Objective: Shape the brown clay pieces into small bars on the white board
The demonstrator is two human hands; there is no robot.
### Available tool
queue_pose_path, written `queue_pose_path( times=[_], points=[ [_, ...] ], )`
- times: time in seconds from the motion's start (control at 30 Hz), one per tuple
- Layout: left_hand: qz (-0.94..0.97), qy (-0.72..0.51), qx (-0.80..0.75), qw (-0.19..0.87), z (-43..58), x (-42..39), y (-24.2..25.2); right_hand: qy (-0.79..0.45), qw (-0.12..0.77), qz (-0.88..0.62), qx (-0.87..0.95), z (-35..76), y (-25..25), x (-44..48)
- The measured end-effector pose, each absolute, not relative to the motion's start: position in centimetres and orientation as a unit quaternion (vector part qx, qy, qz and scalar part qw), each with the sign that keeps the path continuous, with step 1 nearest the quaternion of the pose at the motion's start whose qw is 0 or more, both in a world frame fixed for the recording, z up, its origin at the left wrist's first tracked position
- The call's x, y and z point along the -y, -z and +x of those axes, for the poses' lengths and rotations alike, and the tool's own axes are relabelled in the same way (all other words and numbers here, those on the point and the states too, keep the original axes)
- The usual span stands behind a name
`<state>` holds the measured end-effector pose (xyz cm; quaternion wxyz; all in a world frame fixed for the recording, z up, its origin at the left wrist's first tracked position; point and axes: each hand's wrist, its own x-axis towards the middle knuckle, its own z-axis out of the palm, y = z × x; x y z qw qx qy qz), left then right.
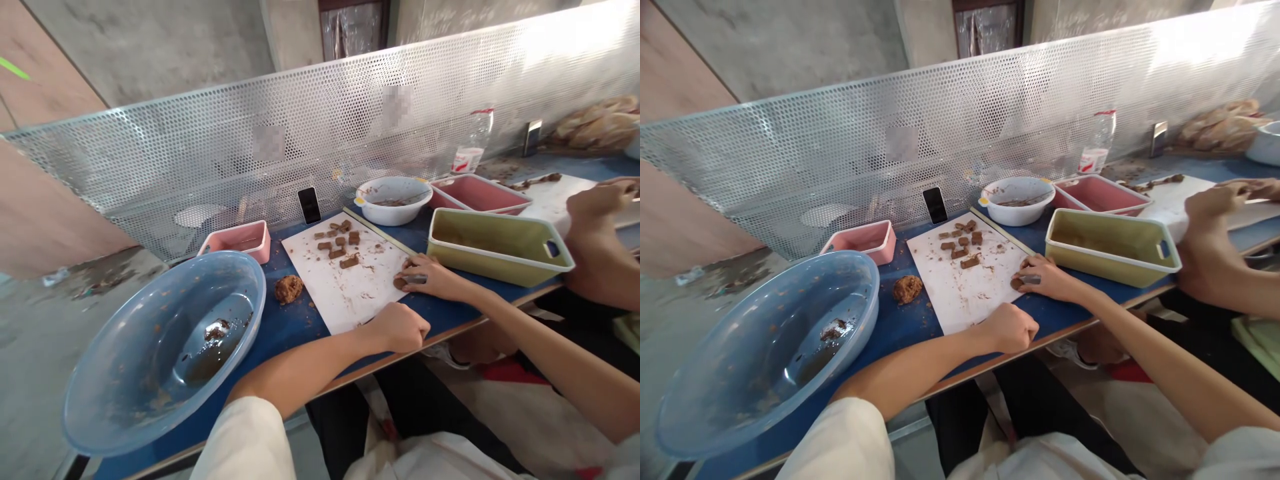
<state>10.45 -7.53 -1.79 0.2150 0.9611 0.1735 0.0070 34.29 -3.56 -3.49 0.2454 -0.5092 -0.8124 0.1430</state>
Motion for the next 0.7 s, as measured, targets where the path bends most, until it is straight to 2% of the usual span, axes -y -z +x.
queue_pose_path(
  times=[0.43, 0.6, 0.7],
  points=[
    [0.958, -0.005, -0.171, 0.228, 10.5, 7.5, 1.6, -0.121, 0.245, -0.536, 0.799, 34.5, 4.4, 4.2],
    [0.961, 0.008, -0.169, 0.217, 10.6, 7.4, 1.8, -0.121, 0.294, -0.534, 0.784, 36.4, 1.3, 6.1],
    [0.964, 0.012, -0.165, 0.207, 10.6, 7.4, 1.8, -0.076, 0.332, -0.548, 0.764, 38.4, -1.4, 7.3]
  ],
)
